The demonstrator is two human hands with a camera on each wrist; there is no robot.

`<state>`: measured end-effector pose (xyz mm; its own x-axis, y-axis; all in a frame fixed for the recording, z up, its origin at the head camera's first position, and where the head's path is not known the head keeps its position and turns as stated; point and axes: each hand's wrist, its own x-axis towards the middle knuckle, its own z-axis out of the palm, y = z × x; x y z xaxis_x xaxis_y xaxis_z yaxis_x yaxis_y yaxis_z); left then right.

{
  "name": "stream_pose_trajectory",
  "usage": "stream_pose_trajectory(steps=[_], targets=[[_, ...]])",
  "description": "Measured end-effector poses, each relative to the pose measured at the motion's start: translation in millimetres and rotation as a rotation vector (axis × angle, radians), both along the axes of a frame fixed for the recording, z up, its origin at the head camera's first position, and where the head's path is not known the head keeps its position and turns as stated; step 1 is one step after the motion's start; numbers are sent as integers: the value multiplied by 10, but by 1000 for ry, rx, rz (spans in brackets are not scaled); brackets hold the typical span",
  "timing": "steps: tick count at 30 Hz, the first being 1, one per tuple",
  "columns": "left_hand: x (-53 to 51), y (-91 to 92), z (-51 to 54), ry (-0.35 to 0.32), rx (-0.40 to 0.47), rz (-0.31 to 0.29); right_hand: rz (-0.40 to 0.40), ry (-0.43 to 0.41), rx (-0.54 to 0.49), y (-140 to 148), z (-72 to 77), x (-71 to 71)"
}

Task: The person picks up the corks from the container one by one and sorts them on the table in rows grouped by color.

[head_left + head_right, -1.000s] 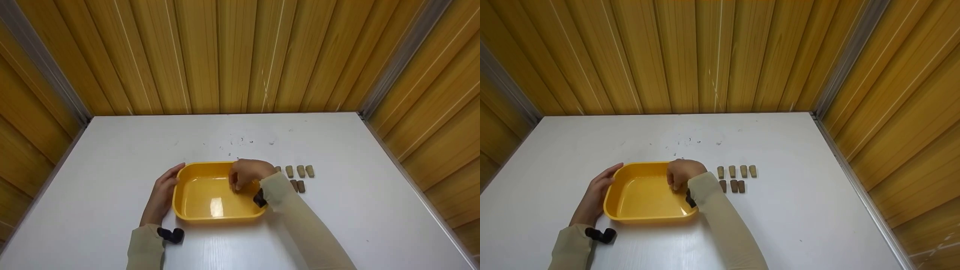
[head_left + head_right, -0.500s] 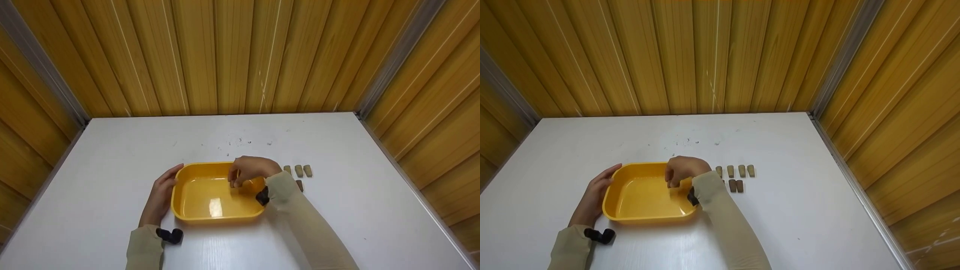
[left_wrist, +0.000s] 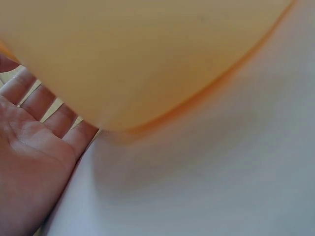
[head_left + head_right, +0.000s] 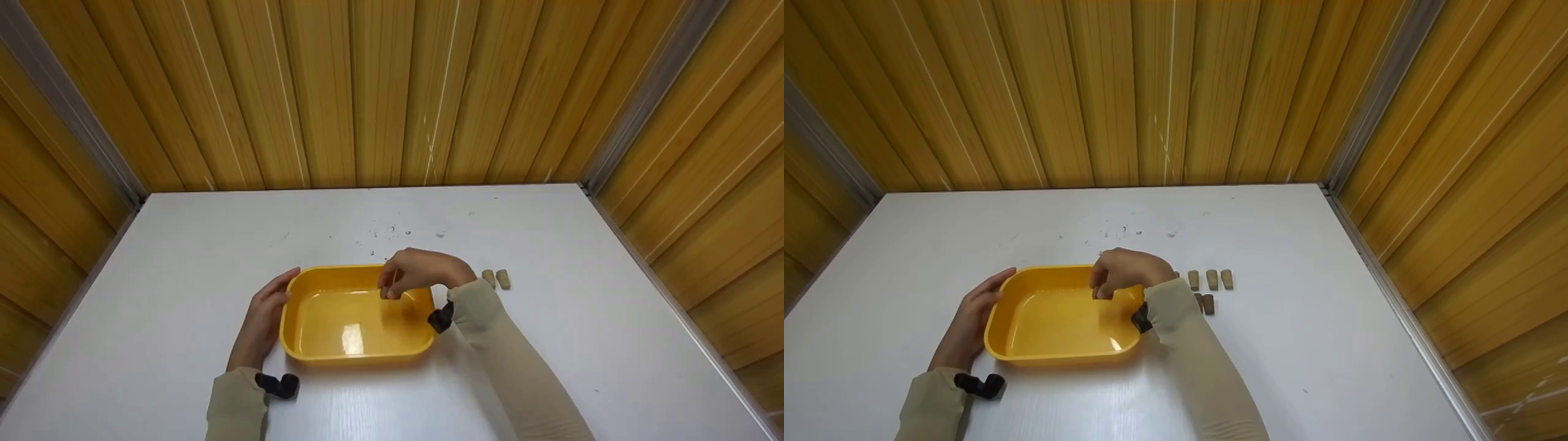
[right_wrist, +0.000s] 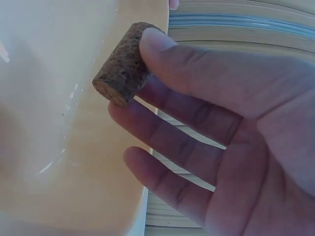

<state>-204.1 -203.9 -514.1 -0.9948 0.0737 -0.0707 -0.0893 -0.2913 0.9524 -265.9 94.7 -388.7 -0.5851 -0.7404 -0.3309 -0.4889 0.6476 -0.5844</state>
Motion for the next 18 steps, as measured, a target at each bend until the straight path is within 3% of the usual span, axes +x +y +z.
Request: stream_pose_trajectory(steps=[18], targets=[[11, 2, 8, -2, -4, 13, -85, 29, -208, 367, 14, -33]])
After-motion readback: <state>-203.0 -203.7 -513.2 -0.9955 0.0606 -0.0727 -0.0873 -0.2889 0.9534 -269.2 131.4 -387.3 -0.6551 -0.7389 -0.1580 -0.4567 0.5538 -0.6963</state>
